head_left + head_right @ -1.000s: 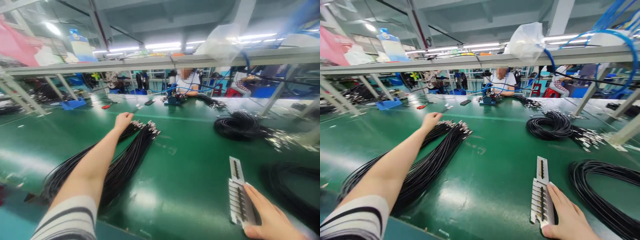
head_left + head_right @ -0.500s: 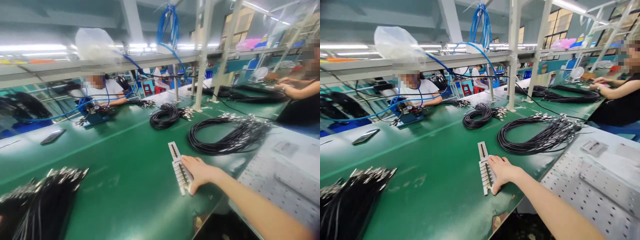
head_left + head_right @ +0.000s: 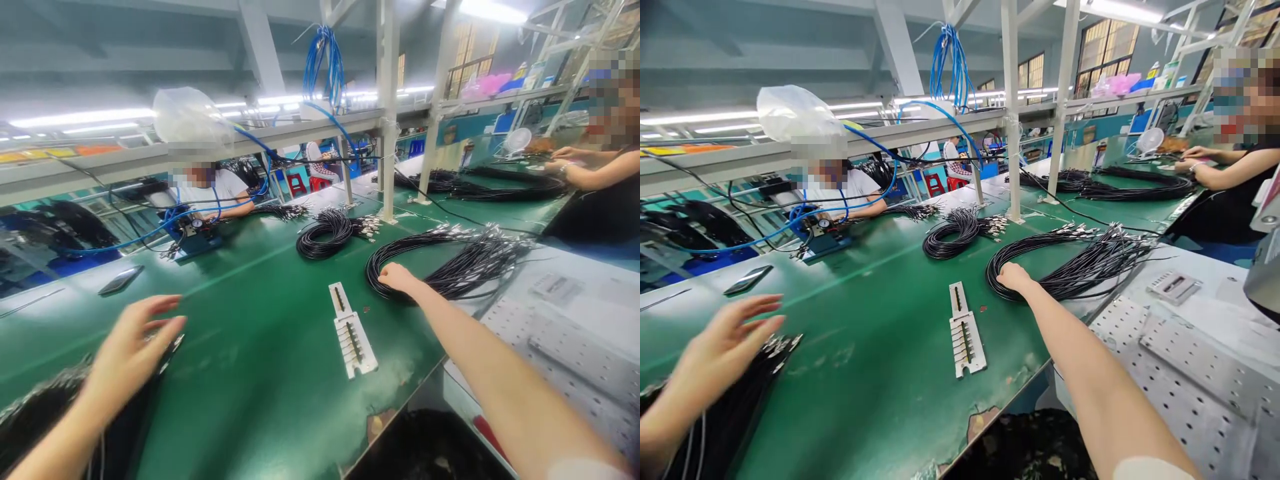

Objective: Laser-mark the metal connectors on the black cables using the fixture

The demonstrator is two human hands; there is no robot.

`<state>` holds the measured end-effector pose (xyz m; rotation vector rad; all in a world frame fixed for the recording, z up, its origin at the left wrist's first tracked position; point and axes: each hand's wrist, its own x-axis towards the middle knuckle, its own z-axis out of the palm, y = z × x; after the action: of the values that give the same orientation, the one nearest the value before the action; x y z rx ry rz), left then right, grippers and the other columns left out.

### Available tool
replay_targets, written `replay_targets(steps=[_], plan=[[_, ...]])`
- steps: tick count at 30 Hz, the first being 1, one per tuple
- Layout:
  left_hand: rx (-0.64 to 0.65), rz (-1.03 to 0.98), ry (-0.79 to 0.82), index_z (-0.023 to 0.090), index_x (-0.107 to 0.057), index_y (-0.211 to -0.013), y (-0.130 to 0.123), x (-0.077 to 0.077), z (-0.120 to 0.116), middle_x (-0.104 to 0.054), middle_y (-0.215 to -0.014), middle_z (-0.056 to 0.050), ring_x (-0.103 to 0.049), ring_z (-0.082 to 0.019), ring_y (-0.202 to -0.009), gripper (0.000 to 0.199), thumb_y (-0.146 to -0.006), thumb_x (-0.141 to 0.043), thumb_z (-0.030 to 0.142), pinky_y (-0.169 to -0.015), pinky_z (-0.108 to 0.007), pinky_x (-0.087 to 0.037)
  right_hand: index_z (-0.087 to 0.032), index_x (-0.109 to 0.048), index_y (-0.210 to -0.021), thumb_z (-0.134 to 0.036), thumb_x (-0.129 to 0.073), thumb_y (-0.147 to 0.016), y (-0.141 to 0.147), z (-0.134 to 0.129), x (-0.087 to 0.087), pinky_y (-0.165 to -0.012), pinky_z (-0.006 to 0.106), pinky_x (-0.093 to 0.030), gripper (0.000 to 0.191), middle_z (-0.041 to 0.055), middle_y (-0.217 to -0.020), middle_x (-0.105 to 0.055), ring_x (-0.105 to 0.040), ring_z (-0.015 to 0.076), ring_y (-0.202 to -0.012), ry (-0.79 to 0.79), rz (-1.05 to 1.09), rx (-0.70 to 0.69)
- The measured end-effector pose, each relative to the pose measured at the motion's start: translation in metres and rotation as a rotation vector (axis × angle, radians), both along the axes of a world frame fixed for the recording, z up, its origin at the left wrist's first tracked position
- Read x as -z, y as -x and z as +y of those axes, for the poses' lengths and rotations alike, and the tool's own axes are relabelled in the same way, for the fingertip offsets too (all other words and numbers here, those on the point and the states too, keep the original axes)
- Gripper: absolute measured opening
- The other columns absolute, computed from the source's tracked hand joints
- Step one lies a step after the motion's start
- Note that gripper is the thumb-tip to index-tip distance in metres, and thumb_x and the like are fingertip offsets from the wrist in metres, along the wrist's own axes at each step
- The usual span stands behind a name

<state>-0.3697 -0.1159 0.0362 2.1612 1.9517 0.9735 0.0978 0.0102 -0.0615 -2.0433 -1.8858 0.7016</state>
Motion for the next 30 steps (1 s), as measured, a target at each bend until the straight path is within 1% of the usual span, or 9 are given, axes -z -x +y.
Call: replay_targets(steps=[2, 4, 6, 11, 15, 19, 23, 27, 30], plan=[[0.17, -0.095, -0.031, 0.047, -0.048, -0.103, -0.045, 0.015, 0.007, -0.05, -0.114, 0.011, -0.054, -0.019, -0.099, 0.024, -0.08, -0.049, 0.043, -0.088, -0.034, -0.048, -0.015, -0.056, -0.105, -0.036, -0.053, -0.086, 0.001, 0.004, 0.002, -0.077, 0.036, -0.05, 0.029, 0.0048, -0.105, -0.058, -0.058, 0.0175, -0.09, 0.014, 0.054, 0.007], [0.367, -0.126, 0.044, 0.034, -0.052, -0.101, -0.095, 0.031, 0.018, -0.052, -0.111, 0.003, -0.053, -0.019, -0.101, 0.021, -0.081, -0.049, 0.038, -0.084, -0.031, -0.049, -0.014, -0.056, -0.106, -0.036, -0.053, -0.086, 0.0, 0.006, 0.001, -0.075, 0.036, -0.05, 0.03, 0.0052, -0.104, -0.058, -0.058, 0.0176, -0.089, 0.013, 0.124, 0.021], [0.501, -0.133, 0.123, 0.025, -0.053, -0.101, -0.142, 0.046, 0.03, -0.053, -0.109, -0.003, -0.053, -0.018, -0.099, 0.021, -0.082, -0.047, 0.033, -0.083, -0.03, -0.048, -0.013, -0.055, -0.107, -0.036, -0.053, -0.086, -0.004, 0.006, -0.001, -0.075, 0.035, -0.051, 0.031, 0.0059, -0.104, -0.058, -0.058, 0.0172, -0.088, -0.007, 0.199, 0.034], [0.672, -0.081, 0.154, 0.019, -0.055, -0.1, -0.237, 0.072, 0.059, -0.054, -0.104, -0.005, -0.054, -0.016, -0.091, 0.021, -0.08, -0.049, 0.021, -0.083, -0.029, -0.047, -0.014, -0.056, -0.106, -0.035, -0.053, -0.086, -0.011, 0.002, -0.006, -0.072, 0.033, -0.051, 0.029, 0.0052, -0.103, -0.059, -0.059, 0.0156, -0.085, -0.131, 0.329, 0.078], [0.68, 0.094, 0.073, 0.018, -0.054, -0.106, -0.29, 0.088, 0.081, -0.053, -0.111, -0.007, -0.05, -0.019, -0.104, 0.026, -0.079, -0.052, 0.019, -0.092, -0.034, -0.043, -0.014, -0.056, -0.105, -0.035, -0.053, -0.086, -0.009, -0.002, -0.002, -0.071, 0.033, -0.051, 0.028, 0.005, -0.102, -0.059, -0.059, 0.0149, -0.084, -0.221, 0.335, 0.119], [0.616, 0.124, 0.016, 0.017, -0.044, -0.121, -0.321, 0.1, 0.1, -0.042, -0.131, -0.011, -0.037, -0.026, -0.122, 0.043, -0.079, -0.055, 0.023, -0.099, -0.042, -0.036, -0.014, -0.055, -0.107, -0.035, -0.053, -0.086, -0.008, -0.004, 0.0, -0.075, 0.035, -0.05, 0.029, 0.0053, -0.104, -0.058, -0.058, 0.0163, -0.088, -0.274, 0.293, 0.145], [0.574, 0.123, -0.025, 0.013, -0.027, -0.134, -0.332, 0.108, 0.114, -0.031, -0.14, -0.015, -0.026, -0.026, -0.13, 0.058, -0.081, -0.051, 0.021, -0.103, -0.044, -0.029, -0.015, -0.057, -0.103, -0.034, -0.053, -0.086, -0.008, -0.007, -0.005, -0.079, 0.037, -0.049, 0.026, 0.0049, -0.101, -0.059, -0.058, 0.0159, -0.088, -0.31, 0.228, 0.184], [0.673, 0.148, -0.014, 0.015, -0.031, -0.132, -0.335, 0.119, 0.121, -0.034, -0.14, -0.013, -0.028, -0.024, -0.13, 0.054, -0.083, -0.05, 0.028, -0.104, -0.042, -0.028, -0.014, -0.058, -0.095, -0.033, -0.054, -0.086, -0.005, -0.011, -0.008, -0.081, 0.038, -0.047, 0.021, 0.004, -0.097, -0.06, -0.057, 0.016, -0.089, -0.366, 0.201, 0.242], [0.757, 0.151, 0.024, 0.015, -0.033, -0.133, -0.336, 0.131, 0.124, -0.035, -0.14, -0.013, -0.028, -0.022, -0.131, 0.055, -0.085, -0.049, 0.037, -0.106, -0.041, -0.025, -0.014, -0.059, -0.085, -0.026, -0.056, -0.083, -0.002, -0.011, -0.015, -0.077, 0.034, -0.046, 0.012, 0.0013, -0.083, -0.06, -0.057, 0.0137, -0.078, -0.446, 0.249, 0.284]])
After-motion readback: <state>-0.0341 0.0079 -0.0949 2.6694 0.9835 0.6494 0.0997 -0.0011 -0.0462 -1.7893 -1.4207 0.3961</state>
